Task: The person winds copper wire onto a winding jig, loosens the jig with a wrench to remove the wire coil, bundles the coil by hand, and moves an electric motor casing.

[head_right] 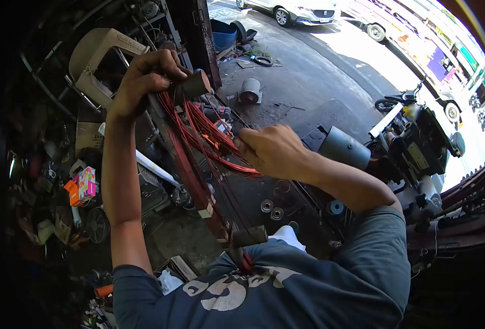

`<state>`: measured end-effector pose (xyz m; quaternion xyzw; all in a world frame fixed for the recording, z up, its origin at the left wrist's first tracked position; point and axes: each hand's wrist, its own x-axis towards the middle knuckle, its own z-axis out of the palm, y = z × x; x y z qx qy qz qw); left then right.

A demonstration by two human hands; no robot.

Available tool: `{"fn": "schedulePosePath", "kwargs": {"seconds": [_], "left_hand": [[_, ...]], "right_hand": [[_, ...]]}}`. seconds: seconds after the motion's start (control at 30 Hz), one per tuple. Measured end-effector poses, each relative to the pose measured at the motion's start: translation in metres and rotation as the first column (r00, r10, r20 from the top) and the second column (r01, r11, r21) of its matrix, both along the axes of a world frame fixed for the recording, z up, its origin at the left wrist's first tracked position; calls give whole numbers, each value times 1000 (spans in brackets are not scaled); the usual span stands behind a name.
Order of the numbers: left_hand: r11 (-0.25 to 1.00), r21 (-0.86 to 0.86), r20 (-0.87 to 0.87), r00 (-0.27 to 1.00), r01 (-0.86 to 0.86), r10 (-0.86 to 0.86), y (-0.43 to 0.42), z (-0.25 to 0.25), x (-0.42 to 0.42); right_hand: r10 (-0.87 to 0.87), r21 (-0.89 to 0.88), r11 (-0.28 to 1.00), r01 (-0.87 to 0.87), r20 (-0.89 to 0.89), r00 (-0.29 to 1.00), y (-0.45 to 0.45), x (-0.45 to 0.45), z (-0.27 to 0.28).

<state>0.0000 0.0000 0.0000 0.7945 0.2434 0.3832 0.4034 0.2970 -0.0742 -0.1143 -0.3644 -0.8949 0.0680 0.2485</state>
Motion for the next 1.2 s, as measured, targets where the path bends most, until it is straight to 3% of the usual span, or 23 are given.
{"fn": "schedulePosePath", "kwargs": {"seconds": [0.17,0.37,0.4,0.43,0.5,0.53,0.57,0.63,0.73,0.87,0.97,1.03,1.07,1.17,1.2], "left_hand": [[998,24,88,995,-55,53,-2,2,-16],[995,19,46,994,-100,99,-1,-2,-34],[993,14,58,992,-114,113,-1,-3,-36],[992,11,70,989,-128,127,1,-3,-39],[997,1,65,995,-74,74,4,1,-50],[996,0,57,995,-87,87,3,3,-51],[995,-3,49,994,-98,98,2,3,-52],[992,38,19,993,-118,117,11,-3,-54],[986,20,-22,986,-167,168,12,-1,-47],[989,4,-73,986,-151,151,19,2,-22],[988,43,-97,984,-145,149,22,3,0],[993,55,-73,991,-106,110,23,1,10],[996,48,-59,995,-79,82,24,0,12],[996,59,-101,992,-72,77,14,7,17],[998,26,-28,998,-61,62,15,2,18]], "right_hand": [[41,-188,980,-68,-143,989,-51,8,-55],[8,-337,941,-25,-51,999,-98,13,-122],[66,-341,935,-102,-114,991,-105,15,-141],[97,-342,935,-89,5,995,-111,12,-154],[157,-381,909,-170,-66,985,-129,10,-157],[177,-378,913,-156,22,984,-137,10,-157],[273,-360,898,-252,6,962,-141,15,-157],[361,-465,832,-304,37,932,-146,13,-118],[487,-469,781,-411,47,872,-142,16,-67],[599,-398,782,-480,266,755,-112,10,11],[539,-189,841,-507,370,757,-72,-3,80],[502,-50,862,-505,225,835,-34,-11,115],[466,15,876,-482,234,853,-10,-14,129],[248,105,957,-270,178,952,47,-25,178],[215,111,968,-224,87,973,64,-27,185]]}}
